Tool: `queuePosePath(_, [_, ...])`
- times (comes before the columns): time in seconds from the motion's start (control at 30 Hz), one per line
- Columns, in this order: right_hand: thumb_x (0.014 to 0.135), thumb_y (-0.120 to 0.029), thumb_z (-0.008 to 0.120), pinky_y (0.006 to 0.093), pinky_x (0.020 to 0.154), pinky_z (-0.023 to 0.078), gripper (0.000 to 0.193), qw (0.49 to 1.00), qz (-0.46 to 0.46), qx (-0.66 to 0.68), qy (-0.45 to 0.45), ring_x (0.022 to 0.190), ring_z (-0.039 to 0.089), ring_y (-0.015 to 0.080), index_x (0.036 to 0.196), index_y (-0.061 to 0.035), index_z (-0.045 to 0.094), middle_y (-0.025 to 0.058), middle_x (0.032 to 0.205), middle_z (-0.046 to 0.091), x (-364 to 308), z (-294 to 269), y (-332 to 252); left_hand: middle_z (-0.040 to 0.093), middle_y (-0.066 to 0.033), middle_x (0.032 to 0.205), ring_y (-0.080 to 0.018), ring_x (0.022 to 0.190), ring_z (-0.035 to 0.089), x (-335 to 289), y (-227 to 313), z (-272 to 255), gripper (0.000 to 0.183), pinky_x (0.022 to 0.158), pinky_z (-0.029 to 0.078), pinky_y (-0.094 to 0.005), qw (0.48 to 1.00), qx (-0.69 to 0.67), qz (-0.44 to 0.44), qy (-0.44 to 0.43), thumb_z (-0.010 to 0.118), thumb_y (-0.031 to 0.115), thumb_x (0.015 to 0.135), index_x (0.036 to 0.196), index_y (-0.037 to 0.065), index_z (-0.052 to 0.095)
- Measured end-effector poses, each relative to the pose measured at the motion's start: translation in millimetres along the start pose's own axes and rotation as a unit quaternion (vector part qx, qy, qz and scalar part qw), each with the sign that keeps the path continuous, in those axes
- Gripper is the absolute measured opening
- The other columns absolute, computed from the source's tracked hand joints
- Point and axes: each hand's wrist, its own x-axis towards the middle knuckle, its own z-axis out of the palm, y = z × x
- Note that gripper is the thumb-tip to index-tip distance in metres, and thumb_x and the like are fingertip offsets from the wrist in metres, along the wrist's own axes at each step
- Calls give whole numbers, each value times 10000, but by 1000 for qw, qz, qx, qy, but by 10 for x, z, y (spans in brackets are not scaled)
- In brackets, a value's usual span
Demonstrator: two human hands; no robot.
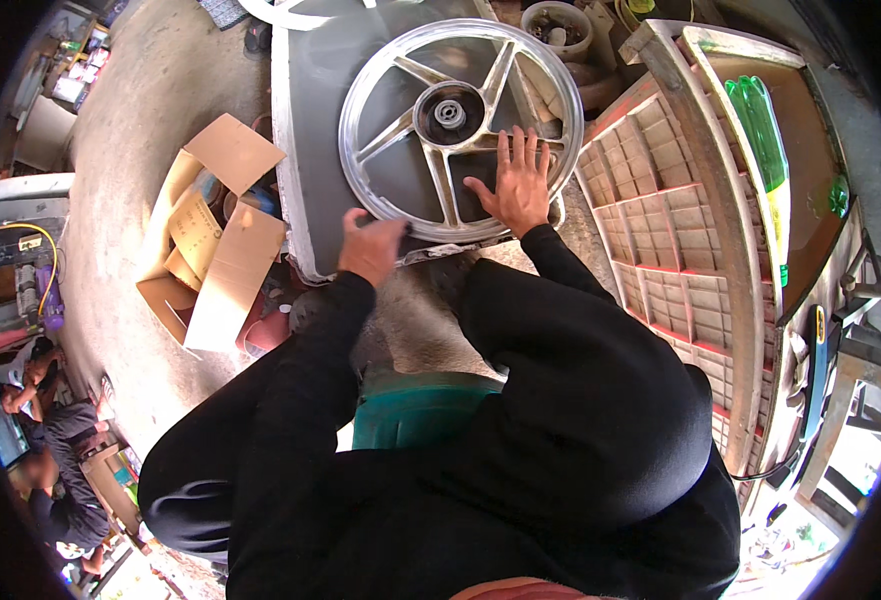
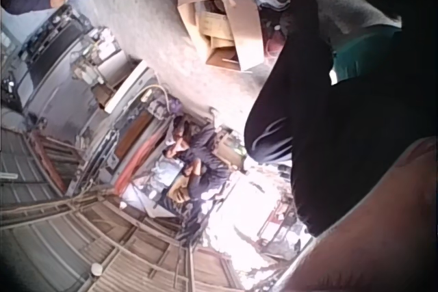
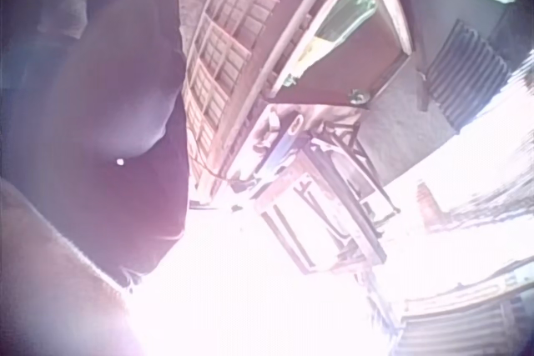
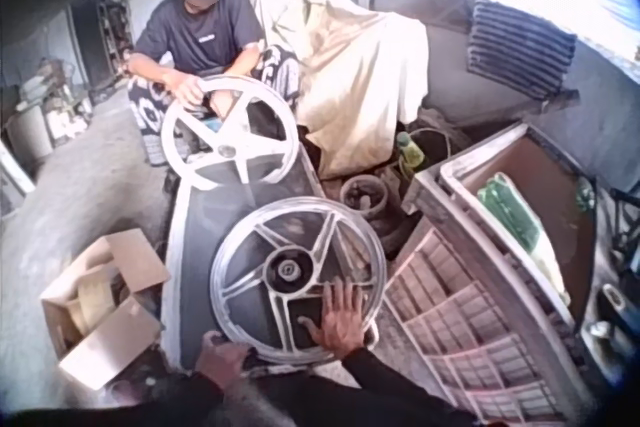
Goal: The person sands the surface of a motorcycle rim by hand using a piece of sandpaper, moving around the outer edge and the inner spokes.
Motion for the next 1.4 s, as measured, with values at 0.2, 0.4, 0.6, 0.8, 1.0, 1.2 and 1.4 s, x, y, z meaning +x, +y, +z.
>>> queuePosePath(0.2, [908,-696,680,628,1261,232,1022,1000,5,-11,1,1548,323,461,1568,46,441,257,1603,435,-6,38,-19,767,-99,994,-286,945,708,2,126,163,262,1023,437,-465,997,-80,6,13,668,59,950,1207,62,721])
queuePosePath(0.4, [908,-685,679,635,1254,238,1009,1000,0,-4,2,1531,331,466,1553,57,453,259,1591,431,-6,5,29,758,-120,976,-322,974,711,82,-49,95,197,953,511,-446,997,-68,13,44,640,92,966,1144,62,716])
queuePosePath(0.6, [908,-704,669,629,1258,238,1026,1000,4,-18,2,1542,327,460,1566,51,445,258,1609,428,14,48,-10,736,-161,992,-373,994,690,76,437,253,224,882,554,-495,988,-142,6,59,648,86,955,1168,66,715])
queuePosePath(0.8, [915,-705,654,638,1257,234,1025,1000,-3,-7,-1,1541,325,472,1563,61,448,277,1611,423,-4,16,15,736,-183,1014,-371,1006,688,90,83,77,245,936,536,-466,994,-94,49,19,632,46,942,1175,26,705])
queuePosePath(1.0, [909,-712,660,639,1257,234,1036,1000,4,-9,-5,1540,326,469,1568,57,441,269,1606,430,5,11,13,731,-183,1006,-371,997,687,87,-133,-33,275,953,526,-461,995,-89,23,39,613,10,897,1156,24,705])
queuePosePath(1.2, [910,-722,656,644,1254,234,1055,1000,3,-12,-2,1537,337,473,1584,53,412,268,1613,430,-13,51,20,735,-188,1035,-365,1019,693,141,441,74,322,983,527,-454,987,-148,59,-1,605,16,887,1190,36,712])
queuePosePath(1.4, [907,-719,661,643,1257,225,1054,1000,2,-1,-3,1538,333,476,1579,55,417,273,1616,423,1,53,17,744,-173,1077,-380,1044,691,10,-384,22,284,972,532,-465,996,-87,10,13,609,68,938,1205,26,694])
